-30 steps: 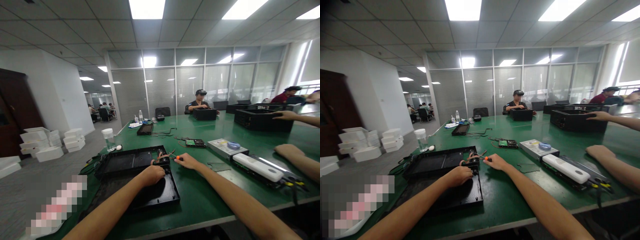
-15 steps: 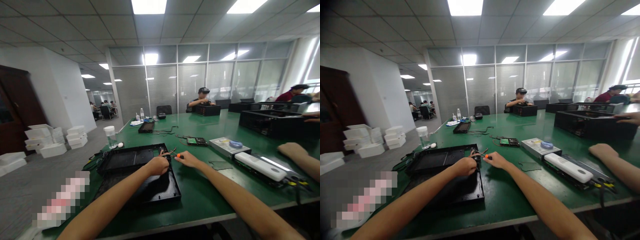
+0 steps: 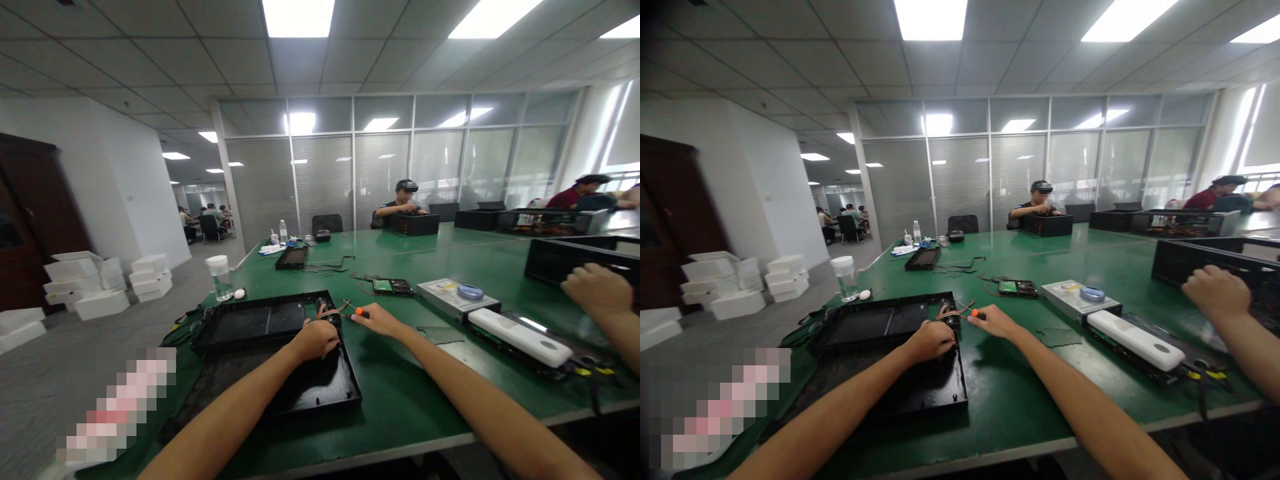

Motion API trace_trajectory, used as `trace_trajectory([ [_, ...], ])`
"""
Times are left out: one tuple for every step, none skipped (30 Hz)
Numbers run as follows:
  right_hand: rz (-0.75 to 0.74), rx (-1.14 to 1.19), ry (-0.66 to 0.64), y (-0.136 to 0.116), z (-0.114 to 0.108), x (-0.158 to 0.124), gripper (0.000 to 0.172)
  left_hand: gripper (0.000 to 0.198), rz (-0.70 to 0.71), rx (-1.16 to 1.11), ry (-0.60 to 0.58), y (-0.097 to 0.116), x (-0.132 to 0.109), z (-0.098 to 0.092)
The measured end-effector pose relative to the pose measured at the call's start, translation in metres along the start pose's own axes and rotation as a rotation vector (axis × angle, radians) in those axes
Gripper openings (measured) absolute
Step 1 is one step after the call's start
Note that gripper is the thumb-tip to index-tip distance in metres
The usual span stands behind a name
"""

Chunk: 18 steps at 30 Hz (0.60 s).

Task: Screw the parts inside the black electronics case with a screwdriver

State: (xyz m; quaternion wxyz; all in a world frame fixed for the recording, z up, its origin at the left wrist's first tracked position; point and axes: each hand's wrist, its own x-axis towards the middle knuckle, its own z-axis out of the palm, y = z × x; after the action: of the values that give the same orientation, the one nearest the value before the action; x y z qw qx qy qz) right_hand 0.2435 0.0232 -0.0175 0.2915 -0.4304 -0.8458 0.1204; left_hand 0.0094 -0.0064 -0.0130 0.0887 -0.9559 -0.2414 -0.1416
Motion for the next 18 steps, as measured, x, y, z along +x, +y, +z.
trace_trajectory([
  [0.002,0.004,0.001,0.000,-0.001,0.000,0.051,0.012,-0.009,-0.001,0.003,0.000,-0.001,0.000],
  [0.005,0.007,0.000,0.000,-0.002,0.000,0.050,0.012,-0.017,-0.002,0.005,0.000,-0.001,-0.001],
  [0.011,0.009,-0.003,-0.001,-0.002,0.001,0.050,0.012,-0.021,-0.003,0.006,0.000,-0.002,-0.001],
  [0.018,0.011,-0.007,-0.001,-0.002,0.001,0.050,0.012,-0.020,-0.003,0.007,0.000,-0.003,-0.001],
  [0.025,0.015,-0.013,-0.001,-0.003,0.001,0.049,0.011,-0.016,-0.004,0.007,0.001,-0.003,-0.002],
  [0.034,0.020,-0.014,-0.001,-0.003,0.001,0.049,0.011,-0.010,-0.006,0.006,0.001,-0.003,-0.002],
  [0.041,0.032,-0.012,-0.001,-0.003,0.001,0.047,0.010,-0.003,-0.010,0.005,0.001,-0.003,-0.003],
  [0.046,0.055,-0.009,-0.002,-0.004,0.001,0.044,0.009,0.005,-0.016,0.005,0.002,-0.003,-0.004],
  [0.050,0.097,-0.011,-0.002,-0.005,0.001,0.040,0.009,0.017,-0.022,0.005,0.002,-0.003,-0.004],
  [0.059,0.160,-0.029,-0.002,-0.006,0.000,0.035,0.009,0.035,-0.029,0.006,0.002,-0.004,-0.005],
  [0.078,0.241,-0.070,-0.002,-0.009,0.000,0.031,0.009,0.057,-0.035,0.006,0.002,-0.004,-0.006],
  [0.108,0.336,-0.129,-0.003,-0.012,-0.001,0.031,0.010,0.082,-0.041,0.007,0.001,-0.004,-0.007],
  [0.143,0.437,-0.190,-0.003,-0.016,-0.002,0.034,0.012,0.105,-0.046,0.009,0.001,-0.004,-0.007],
  [0.175,0.532,-0.237,-0.003,-0.020,-0.003,0.036,0.013,0.120,-0.051,0.010,0.001,-0.004,-0.007],
  [0.195,0.614,-0.260,-0.003,-0.026,-0.004,0.037,0.014,0.126,-0.058,0.011,0.001,-0.004,-0.007],
  [0.200,0.677,-0.258,-0.003,-0.031,-0.004,0.038,0.014,0.124,-0.065,0.010,0.001,-0.003,-0.007],
  [0.192,0.720,-0.234,-0.003,-0.036,-0.004,0.037,0.014,0.116,-0.075,0.009,0.001,-0.003,-0.007],
  [0.182,0.740,-0.200,-0.004,-0.041,-0.003,0.035,0.014,0.101,-0.086,0.008,0.000,-0.003,-0.006],
])
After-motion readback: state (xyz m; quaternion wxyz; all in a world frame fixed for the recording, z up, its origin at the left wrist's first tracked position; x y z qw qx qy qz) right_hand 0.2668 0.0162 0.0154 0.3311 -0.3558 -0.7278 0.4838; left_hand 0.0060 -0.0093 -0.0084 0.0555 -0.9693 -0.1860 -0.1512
